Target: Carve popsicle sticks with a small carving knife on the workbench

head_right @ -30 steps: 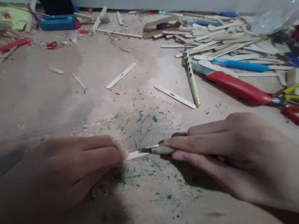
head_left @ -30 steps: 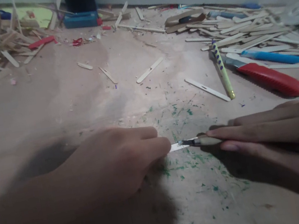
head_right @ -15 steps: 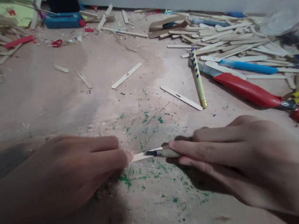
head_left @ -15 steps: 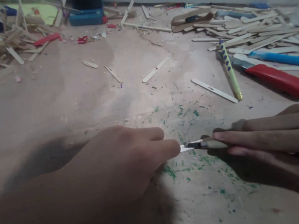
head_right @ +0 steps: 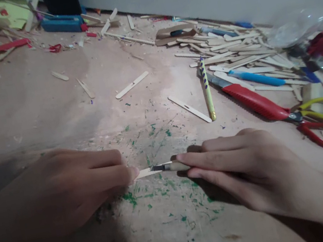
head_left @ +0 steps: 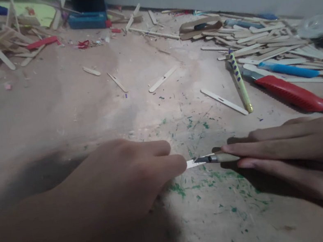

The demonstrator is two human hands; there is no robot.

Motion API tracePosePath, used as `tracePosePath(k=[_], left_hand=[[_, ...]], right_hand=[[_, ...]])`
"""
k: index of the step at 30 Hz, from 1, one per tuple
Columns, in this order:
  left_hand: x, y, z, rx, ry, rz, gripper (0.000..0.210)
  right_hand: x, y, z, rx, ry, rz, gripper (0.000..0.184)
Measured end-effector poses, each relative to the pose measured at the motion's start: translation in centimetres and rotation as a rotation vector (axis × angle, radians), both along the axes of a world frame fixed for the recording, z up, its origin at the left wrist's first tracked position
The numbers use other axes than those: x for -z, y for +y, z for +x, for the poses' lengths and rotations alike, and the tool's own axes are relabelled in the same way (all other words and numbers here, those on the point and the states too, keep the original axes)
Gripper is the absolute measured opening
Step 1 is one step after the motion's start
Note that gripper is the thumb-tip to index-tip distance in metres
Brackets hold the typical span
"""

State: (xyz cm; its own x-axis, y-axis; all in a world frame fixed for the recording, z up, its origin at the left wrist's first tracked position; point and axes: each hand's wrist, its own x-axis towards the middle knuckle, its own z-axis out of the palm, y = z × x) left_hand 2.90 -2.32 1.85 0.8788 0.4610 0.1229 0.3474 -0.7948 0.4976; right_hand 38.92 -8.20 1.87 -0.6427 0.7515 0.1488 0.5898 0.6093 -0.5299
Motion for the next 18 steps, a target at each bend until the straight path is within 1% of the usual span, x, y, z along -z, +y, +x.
tracePosePath(k=[4, 6, 9, 13, 16, 18], left_hand=[[0.5, 0.0, 0.0, -0.007, -0.001, 0.010, 0.034], [0.6, -0.1, -0.1, -0.012, -0.001, 0.003, 0.034], [0.7, -0.3, -0.1, -0.028, 0.014, -0.032, 0.034], [0.7, -0.3, -0.2, -0.037, 0.005, -0.056, 0.034], [0.6, -0.1, -0.3, -0.024, 0.006, -0.046, 0.034], [0.6, 0.0, -0.3, -0.013, -0.004, -0.035, 0.035]], right_hand=[[0.9, -0.8, -0.1, 0.038, -0.017, 0.012, 0.042], [1.6, -1.5, 0.0, 0.035, -0.049, 0.020, 0.053], [2.2, -2.3, 0.1, 0.031, -0.049, 0.031, 0.055], [1.6, -2.0, 0.2, 0.061, -0.046, 0.044, 0.051], [0.9, -1.0, 0.0, 0.066, -0.019, 0.030, 0.036], [0.6, -0.4, 0.0, 0.044, -0.004, 0.026, 0.038]])
